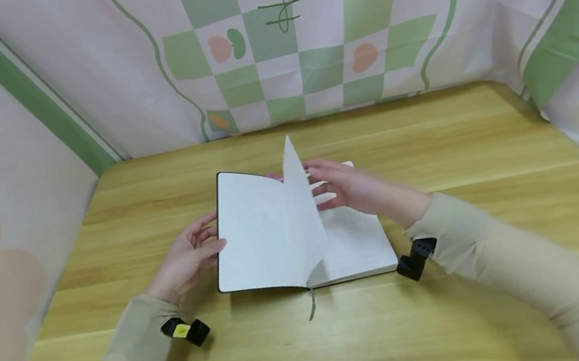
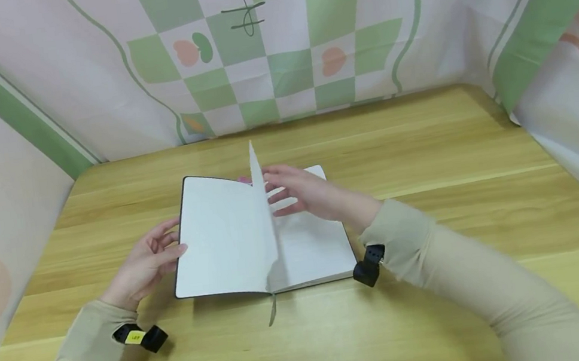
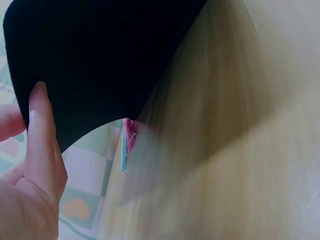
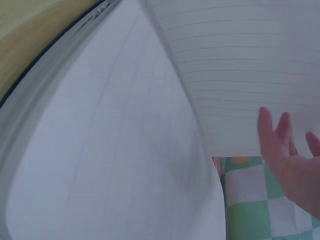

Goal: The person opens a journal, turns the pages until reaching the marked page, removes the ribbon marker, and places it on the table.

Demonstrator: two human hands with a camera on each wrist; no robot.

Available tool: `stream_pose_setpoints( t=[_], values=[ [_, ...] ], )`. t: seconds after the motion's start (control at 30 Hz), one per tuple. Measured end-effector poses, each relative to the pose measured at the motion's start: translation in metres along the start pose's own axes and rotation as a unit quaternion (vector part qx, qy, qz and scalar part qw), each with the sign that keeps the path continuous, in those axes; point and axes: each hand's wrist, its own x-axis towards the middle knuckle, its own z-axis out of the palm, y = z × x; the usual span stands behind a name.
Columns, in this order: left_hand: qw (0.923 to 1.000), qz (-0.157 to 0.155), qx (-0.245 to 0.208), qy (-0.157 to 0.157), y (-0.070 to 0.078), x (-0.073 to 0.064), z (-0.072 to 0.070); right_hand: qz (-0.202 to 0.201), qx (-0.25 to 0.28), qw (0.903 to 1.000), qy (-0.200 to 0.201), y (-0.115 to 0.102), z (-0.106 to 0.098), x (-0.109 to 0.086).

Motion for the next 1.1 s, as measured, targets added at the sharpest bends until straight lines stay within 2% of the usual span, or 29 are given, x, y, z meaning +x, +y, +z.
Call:
stream_pose_setpoints(
  t=[0.1,0.17,0.3,0.4,0.5,0.63,0.7,0.93,1.1],
  values=[
    [1.0000,-0.001,0.004,0.001,-0.001,0.001,-0.001,0.011,-0.085,0.9958,-0.034,0.002,0.009,0.003],
    [1.0000,-0.001,0.007,0.001,-0.002,0.001,-0.002,0.012,-0.165,0.9853,-0.043,0.005,0.016,0.005],
    [0.9999,-0.002,0.012,-0.001,-0.003,0.001,-0.003,0.000,-0.304,0.9515,-0.050,0.010,0.027,0.008],
    [0.9999,-0.002,0.016,-0.002,-0.003,0.002,-0.003,-0.014,-0.377,0.9244,-0.056,0.014,0.033,0.011],
    [0.9999,-0.001,0.015,-0.001,-0.004,0.002,-0.004,0.001,-0.441,0.8952,-0.064,0.017,0.040,0.014],
    [0.9999,0.005,0.010,-0.003,-0.006,0.003,-0.006,0.036,-0.498,0.8621,-0.086,0.020,0.048,0.018],
    [0.9999,0.008,0.014,-0.004,-0.007,0.003,-0.007,0.044,-0.515,0.8509,-0.094,0.021,0.052,0.019],
    [0.9999,0.011,-0.002,-0.012,-0.009,0.001,-0.012,0.054,-0.562,0.8210,-0.087,0.026,0.061,0.024],
    [0.9994,0.005,0.035,-0.006,-0.010,0.001,-0.014,0.053,-0.593,0.7983,-0.088,0.032,0.066,0.026]
  ],
)
